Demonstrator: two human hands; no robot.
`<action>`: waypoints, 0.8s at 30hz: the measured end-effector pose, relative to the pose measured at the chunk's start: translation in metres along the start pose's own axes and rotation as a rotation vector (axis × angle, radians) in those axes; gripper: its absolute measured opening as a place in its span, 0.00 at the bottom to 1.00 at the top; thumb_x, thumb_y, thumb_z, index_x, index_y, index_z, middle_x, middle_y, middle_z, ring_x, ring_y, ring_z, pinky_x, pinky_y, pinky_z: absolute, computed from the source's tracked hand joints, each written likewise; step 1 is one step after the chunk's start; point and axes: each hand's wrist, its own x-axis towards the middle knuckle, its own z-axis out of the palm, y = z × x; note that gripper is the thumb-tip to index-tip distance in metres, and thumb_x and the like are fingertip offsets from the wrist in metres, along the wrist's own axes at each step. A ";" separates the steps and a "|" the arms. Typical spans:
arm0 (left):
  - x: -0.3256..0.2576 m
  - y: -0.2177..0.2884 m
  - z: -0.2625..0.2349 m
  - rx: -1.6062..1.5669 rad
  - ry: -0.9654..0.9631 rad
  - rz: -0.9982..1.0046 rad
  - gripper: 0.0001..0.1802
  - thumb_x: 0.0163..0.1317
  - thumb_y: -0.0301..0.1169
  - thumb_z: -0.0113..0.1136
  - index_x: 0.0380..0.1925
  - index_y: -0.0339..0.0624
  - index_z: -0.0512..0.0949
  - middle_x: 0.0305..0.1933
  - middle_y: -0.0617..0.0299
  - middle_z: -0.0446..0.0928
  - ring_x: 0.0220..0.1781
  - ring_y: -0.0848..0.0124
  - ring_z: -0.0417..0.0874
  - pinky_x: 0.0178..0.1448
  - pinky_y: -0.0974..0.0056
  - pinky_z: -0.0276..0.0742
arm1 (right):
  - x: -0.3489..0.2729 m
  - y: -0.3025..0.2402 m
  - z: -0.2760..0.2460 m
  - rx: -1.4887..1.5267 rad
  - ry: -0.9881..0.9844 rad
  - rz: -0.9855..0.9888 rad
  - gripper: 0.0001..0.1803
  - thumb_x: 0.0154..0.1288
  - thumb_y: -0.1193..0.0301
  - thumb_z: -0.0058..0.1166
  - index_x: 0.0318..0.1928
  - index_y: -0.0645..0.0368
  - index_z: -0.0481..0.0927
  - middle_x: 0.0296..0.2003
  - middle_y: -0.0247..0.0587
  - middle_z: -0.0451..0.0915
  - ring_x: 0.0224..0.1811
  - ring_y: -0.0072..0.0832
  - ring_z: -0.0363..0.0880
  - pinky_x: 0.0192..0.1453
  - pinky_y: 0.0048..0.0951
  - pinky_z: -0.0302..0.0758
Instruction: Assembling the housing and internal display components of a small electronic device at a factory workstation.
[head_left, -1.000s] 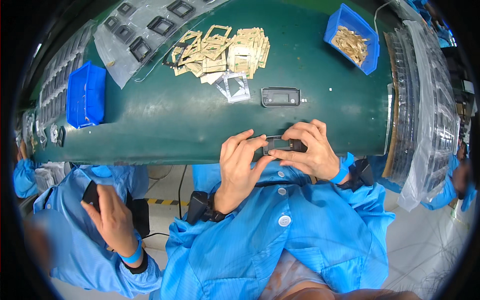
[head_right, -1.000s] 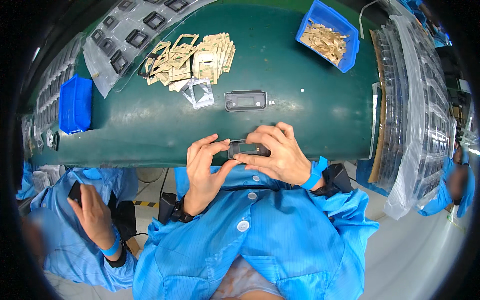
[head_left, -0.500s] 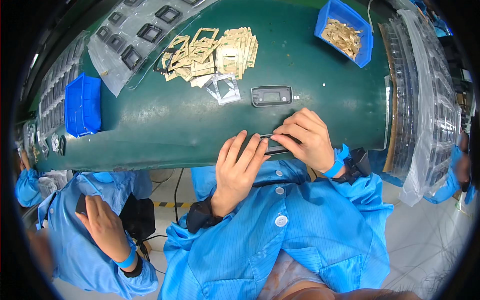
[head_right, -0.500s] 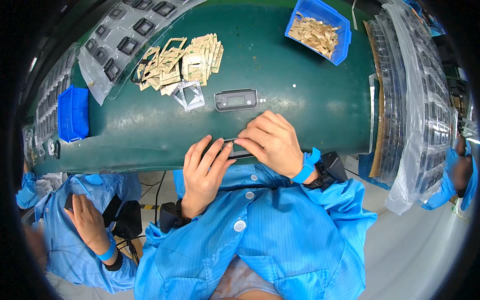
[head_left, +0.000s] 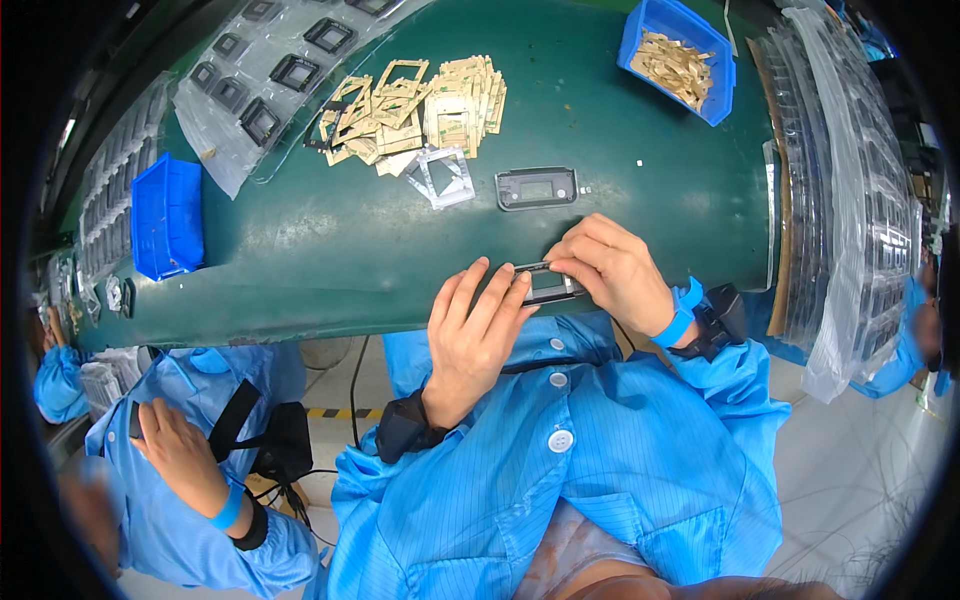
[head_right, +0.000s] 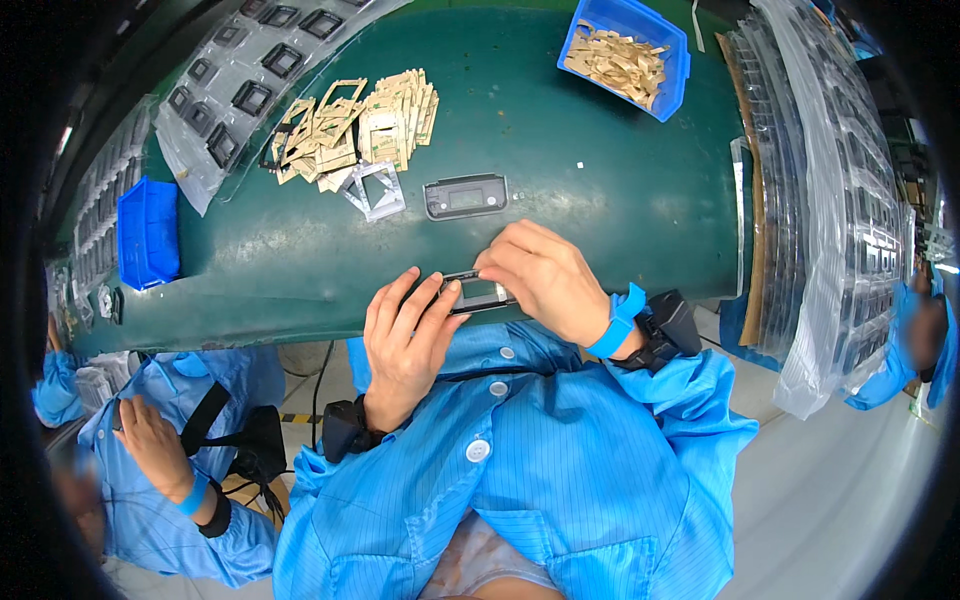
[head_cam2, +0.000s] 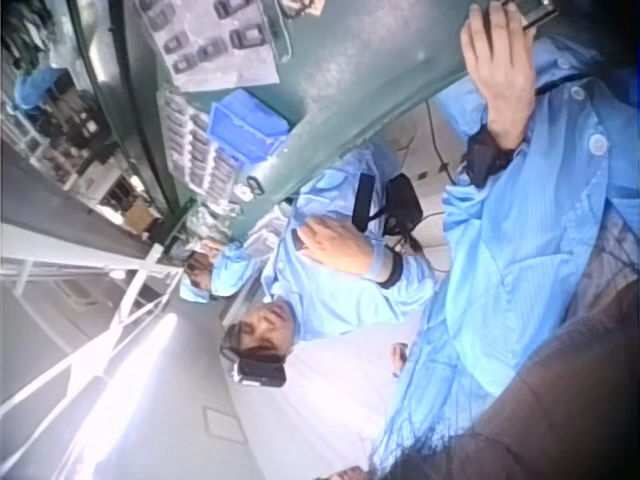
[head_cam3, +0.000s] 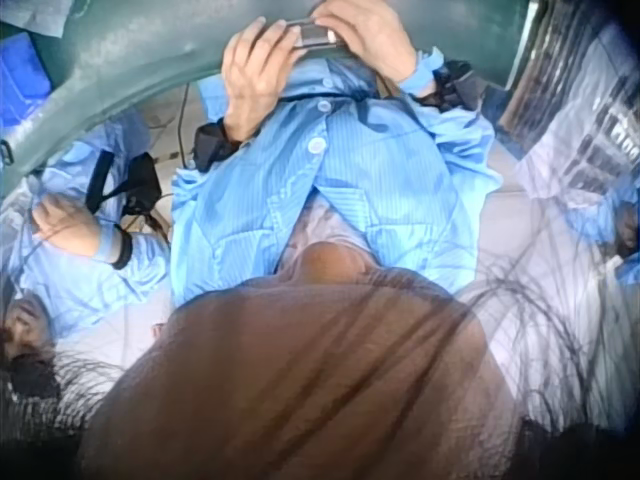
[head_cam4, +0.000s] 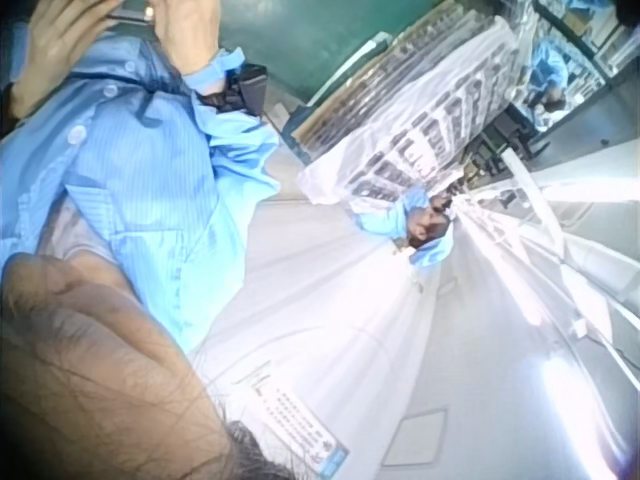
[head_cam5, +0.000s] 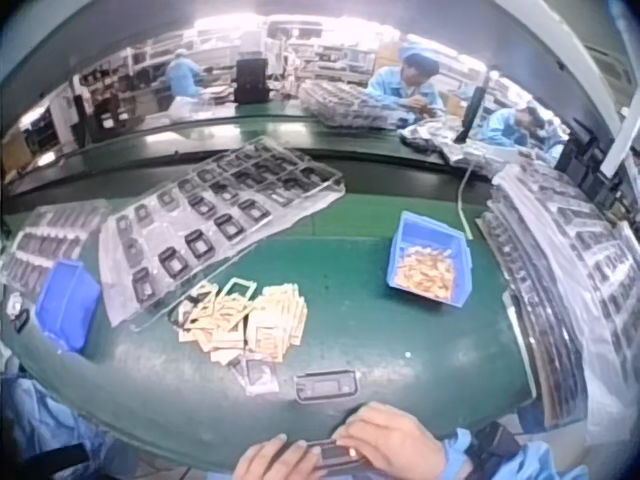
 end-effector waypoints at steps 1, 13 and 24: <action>0.002 0.002 -0.003 -0.012 0.008 -0.003 0.22 0.52 0.32 0.74 0.49 0.44 0.85 0.54 0.59 0.82 0.57 0.55 0.81 0.57 0.52 0.75 | 0.000 -0.002 -0.005 -0.003 0.009 -0.005 0.06 0.57 0.77 0.65 0.36 0.63 0.84 0.34 0.42 0.80 0.39 0.42 0.79 0.44 0.40 0.77; 0.053 -0.003 -0.012 -0.198 -0.084 -0.207 0.06 0.54 0.23 0.71 0.33 0.40 0.86 0.33 0.60 0.81 0.41 0.58 0.78 0.47 0.59 0.74 | 0.003 0.000 -0.014 0.091 -0.044 0.057 0.09 0.63 0.79 0.60 0.44 0.62 0.84 0.38 0.47 0.83 0.42 0.47 0.81 0.47 0.41 0.78; 0.136 -0.016 -0.082 -1.076 -0.295 -0.563 0.11 0.69 0.25 0.64 0.47 0.30 0.85 0.44 0.56 0.87 0.45 0.74 0.86 0.51 0.70 0.81 | 0.047 -0.041 -0.076 0.476 0.072 -0.031 0.27 0.59 0.78 0.70 0.60 0.64 0.79 0.46 0.44 0.84 0.48 0.28 0.86 0.54 0.30 0.84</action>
